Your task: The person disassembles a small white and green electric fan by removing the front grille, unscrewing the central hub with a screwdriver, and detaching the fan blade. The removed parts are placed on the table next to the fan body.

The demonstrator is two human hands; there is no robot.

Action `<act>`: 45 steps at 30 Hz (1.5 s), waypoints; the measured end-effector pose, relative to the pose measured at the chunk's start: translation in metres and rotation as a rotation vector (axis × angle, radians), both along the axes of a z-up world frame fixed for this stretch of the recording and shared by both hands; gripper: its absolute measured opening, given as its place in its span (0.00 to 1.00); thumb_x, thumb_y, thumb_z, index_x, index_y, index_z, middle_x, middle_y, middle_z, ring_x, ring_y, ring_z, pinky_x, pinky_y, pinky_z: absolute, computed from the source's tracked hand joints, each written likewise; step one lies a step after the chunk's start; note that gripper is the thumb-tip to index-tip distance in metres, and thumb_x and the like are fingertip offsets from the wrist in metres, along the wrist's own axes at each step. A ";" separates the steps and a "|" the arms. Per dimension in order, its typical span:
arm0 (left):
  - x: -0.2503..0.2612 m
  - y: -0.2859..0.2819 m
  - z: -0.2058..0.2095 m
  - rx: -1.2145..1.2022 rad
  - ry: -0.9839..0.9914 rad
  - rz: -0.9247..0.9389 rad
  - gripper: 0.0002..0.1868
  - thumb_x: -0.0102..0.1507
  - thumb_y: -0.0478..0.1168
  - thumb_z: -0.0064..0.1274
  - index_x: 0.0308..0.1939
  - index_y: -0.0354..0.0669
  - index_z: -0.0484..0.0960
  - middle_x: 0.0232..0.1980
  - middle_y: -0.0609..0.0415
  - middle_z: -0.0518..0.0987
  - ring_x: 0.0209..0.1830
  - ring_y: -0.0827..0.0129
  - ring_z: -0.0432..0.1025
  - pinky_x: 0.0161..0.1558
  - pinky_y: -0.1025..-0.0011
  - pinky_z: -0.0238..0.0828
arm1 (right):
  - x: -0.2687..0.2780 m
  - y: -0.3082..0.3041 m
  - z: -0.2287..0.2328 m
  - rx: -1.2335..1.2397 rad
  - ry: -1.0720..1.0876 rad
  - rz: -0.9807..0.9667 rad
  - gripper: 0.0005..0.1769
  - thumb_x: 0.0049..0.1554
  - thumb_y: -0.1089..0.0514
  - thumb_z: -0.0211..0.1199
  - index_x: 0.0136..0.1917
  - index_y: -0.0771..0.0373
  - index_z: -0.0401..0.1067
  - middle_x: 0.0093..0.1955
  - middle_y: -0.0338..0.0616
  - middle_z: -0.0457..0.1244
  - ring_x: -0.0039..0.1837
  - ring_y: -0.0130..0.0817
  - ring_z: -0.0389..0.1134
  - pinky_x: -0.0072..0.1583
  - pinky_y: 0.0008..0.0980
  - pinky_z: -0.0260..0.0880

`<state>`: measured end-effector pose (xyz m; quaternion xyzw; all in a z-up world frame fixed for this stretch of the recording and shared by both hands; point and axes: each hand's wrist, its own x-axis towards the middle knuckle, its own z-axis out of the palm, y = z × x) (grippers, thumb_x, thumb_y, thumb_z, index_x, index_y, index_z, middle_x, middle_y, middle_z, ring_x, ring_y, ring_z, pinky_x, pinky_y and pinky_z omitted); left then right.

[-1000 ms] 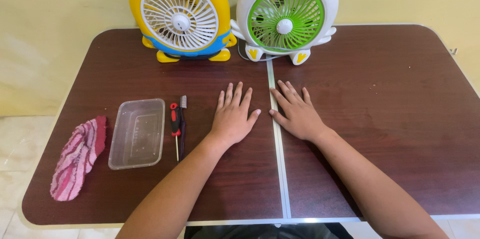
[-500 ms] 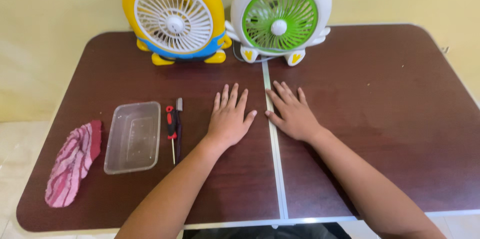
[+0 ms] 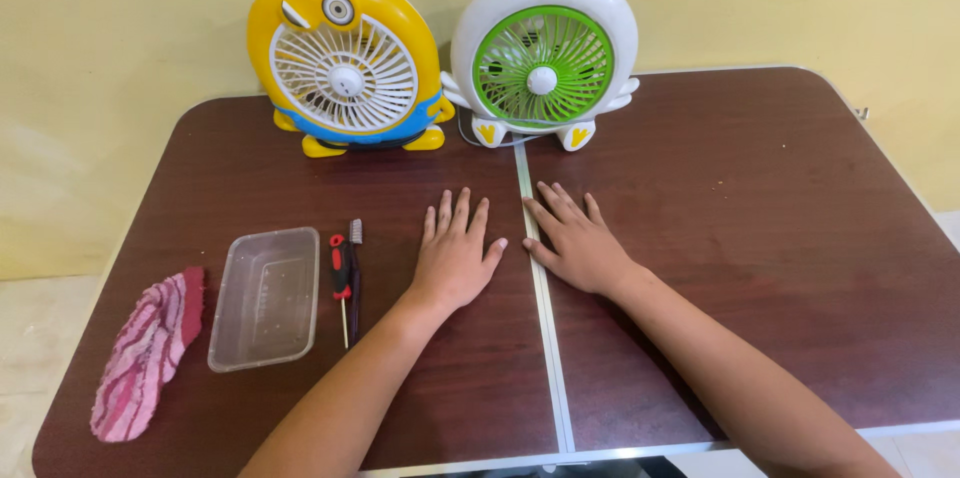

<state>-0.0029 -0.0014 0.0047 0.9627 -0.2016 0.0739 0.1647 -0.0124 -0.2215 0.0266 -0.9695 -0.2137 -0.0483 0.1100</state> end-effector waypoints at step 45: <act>0.123 -0.026 0.065 -0.672 -0.172 0.012 0.42 0.69 0.45 0.51 0.78 0.34 0.45 0.79 0.29 0.54 0.79 0.39 0.54 0.74 0.56 0.56 | 0.141 -0.085 0.043 0.706 -0.289 -0.133 0.47 0.56 0.63 0.70 0.80 0.66 0.46 0.72 0.62 0.59 0.73 0.52 0.63 0.64 0.42 0.69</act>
